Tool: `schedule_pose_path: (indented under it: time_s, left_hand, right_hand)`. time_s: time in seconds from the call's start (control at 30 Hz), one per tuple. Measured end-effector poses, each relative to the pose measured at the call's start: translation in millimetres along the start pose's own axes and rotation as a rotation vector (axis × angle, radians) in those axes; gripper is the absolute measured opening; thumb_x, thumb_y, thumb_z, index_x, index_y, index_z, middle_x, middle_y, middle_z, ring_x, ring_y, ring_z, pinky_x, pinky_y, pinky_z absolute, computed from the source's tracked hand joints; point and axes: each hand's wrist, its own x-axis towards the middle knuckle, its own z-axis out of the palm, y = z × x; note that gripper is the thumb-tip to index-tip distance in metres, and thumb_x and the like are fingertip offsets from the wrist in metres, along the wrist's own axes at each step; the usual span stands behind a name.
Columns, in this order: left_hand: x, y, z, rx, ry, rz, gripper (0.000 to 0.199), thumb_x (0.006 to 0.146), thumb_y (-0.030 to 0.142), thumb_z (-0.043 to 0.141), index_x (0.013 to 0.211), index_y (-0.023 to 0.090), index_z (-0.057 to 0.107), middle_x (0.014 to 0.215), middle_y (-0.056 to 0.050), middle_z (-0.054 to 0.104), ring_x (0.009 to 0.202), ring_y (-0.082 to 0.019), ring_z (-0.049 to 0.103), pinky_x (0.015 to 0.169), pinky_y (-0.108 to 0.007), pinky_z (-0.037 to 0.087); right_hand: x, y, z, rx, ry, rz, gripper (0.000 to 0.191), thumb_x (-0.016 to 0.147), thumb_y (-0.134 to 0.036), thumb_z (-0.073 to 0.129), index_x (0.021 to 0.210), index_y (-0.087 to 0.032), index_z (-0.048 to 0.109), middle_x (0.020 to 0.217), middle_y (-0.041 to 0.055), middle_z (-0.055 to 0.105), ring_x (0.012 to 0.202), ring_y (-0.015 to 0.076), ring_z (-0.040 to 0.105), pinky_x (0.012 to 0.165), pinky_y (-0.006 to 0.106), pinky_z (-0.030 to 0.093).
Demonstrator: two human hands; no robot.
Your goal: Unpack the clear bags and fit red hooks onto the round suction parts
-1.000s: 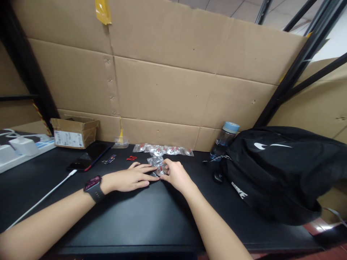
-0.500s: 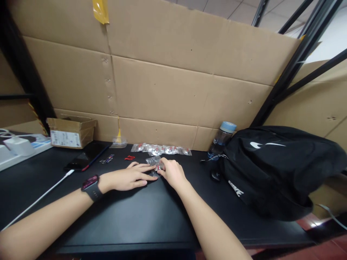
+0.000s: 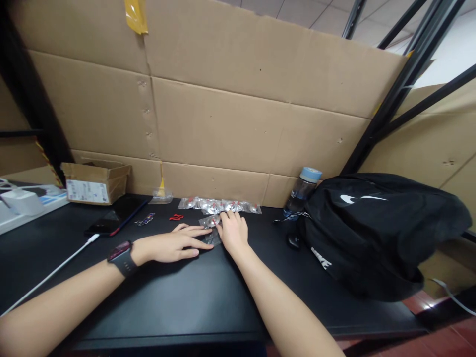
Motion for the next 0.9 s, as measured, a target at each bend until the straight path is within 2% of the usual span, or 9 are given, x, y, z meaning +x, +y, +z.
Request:
schedule_pose_path:
  time_s: [0.1,0.17,0.23,0.33,0.4,0.5,0.63,0.73,0.9]
  left_hand:
    - [0.2,-1.4,-0.7,0.005,0.082,0.028,0.035,0.101,0.043,0.044,0.132,0.046,0.059,0.156,-0.001,0.041,0.146,-0.03,0.033,0.115,-0.057,0.022]
    - [0.9,-4.2,-1.5,0.002,0.173,0.045,0.03,0.1,0.039,0.046,0.121,0.039,0.067,0.142,-0.002,0.057,0.136,-0.026,0.047,0.113,-0.046,0.03]
    - [2.2,-9.0,-1.6,-0.001,0.289,0.02,0.028,0.098,0.028,0.046,0.113,0.033,0.07,0.124,-0.001,0.068,0.12,-0.021,0.058,0.106,-0.037,0.037]
    - [5.7,-16.7,1.8,0.06,0.472,-0.086,0.035,0.089,0.012,0.046,0.111,0.028,0.067,0.115,-0.001,0.069,0.11,-0.02,0.06,0.1,-0.035,0.039]
    - [9.6,-18.9,6.2,0.133,0.544,-0.142,0.036,0.086,0.012,0.05,0.114,0.028,0.064,0.119,-0.002,0.066,0.114,-0.023,0.057,0.099,-0.038,0.038]
    - [17.2,-17.0,12.7,0.206,0.573,-0.172,0.027,0.088,0.022,0.057,0.114,0.027,0.063,0.122,-0.004,0.064,0.116,-0.026,0.054,0.097,-0.04,0.037]
    - [23.7,-14.6,16.0,0.215,0.573,-0.166,0.015,0.093,0.032,0.058,0.102,0.026,0.067,0.116,-0.005,0.064,0.114,-0.025,0.053,0.096,-0.04,0.035]
    - [22.8,-17.0,15.3,0.163,0.596,-0.192,0.019,0.096,0.035,0.053,0.096,0.024,0.069,0.114,-0.005,0.066,0.112,-0.024,0.054,0.096,-0.041,0.034]
    - [21.0,-20.3,15.3,-0.001,0.631,-0.306,0.026,0.093,0.042,0.056,0.081,0.024,0.072,0.111,-0.003,0.069,0.112,-0.025,0.056,0.096,-0.044,0.034]
  right_hand:
    - [0.2,7.0,-3.6,0.153,-0.045,-0.084,0.02,0.089,-0.029,0.067,0.107,-0.022,0.063,0.11,0.0086,0.064,0.105,0.025,0.057,0.09,0.036,0.044]
    - [-0.5,13.2,-9.7,0.306,-0.1,-0.223,0.029,0.087,-0.032,0.07,0.114,-0.023,0.062,0.115,0.0071,0.063,0.109,0.0229,0.056,0.094,0.034,0.044]
    - [-1.9,20.0,-15.6,0.439,-0.12,-0.3,0.026,0.092,-0.034,0.065,0.115,-0.024,0.062,0.113,0.0056,0.063,0.109,0.0203,0.057,0.096,0.033,0.044]
    - [-3.8,30.1,-18.2,0.489,-0.07,-0.271,0.017,0.098,-0.021,0.051,0.109,-0.023,0.064,0.108,0.0052,0.062,0.107,0.0181,0.057,0.097,0.031,0.044]
    - [-4.3,34.6,-15.1,0.442,-0.039,-0.244,0.018,0.092,-0.014,0.057,0.107,-0.022,0.064,0.109,0.0053,0.061,0.108,0.0189,0.055,0.097,0.032,0.043]
    - [-3.9,34.8,-8.3,0.373,-0.042,-0.236,0.023,0.083,-0.018,0.072,0.105,-0.022,0.066,0.109,0.0048,0.06,0.106,0.0201,0.054,0.094,0.032,0.045]
    - [-3.2,27.8,-4.1,0.338,-0.042,-0.256,0.01,0.087,-0.023,0.07,0.097,-0.022,0.069,0.107,0.0053,0.061,0.102,0.0196,0.054,0.091,0.033,0.044]
    - [-3.5,24.5,-4.3,0.384,-0.03,-0.239,0.005,0.091,-0.021,0.064,0.092,-0.021,0.069,0.107,0.0057,0.062,0.104,0.0198,0.054,0.093,0.033,0.044]
    - [-4.6,20.3,-1.3,0.55,-0.046,-0.144,0.013,0.094,-0.022,0.057,0.084,-0.02,0.065,0.105,0.0039,0.063,0.1,0.0177,0.055,0.094,0.032,0.042]
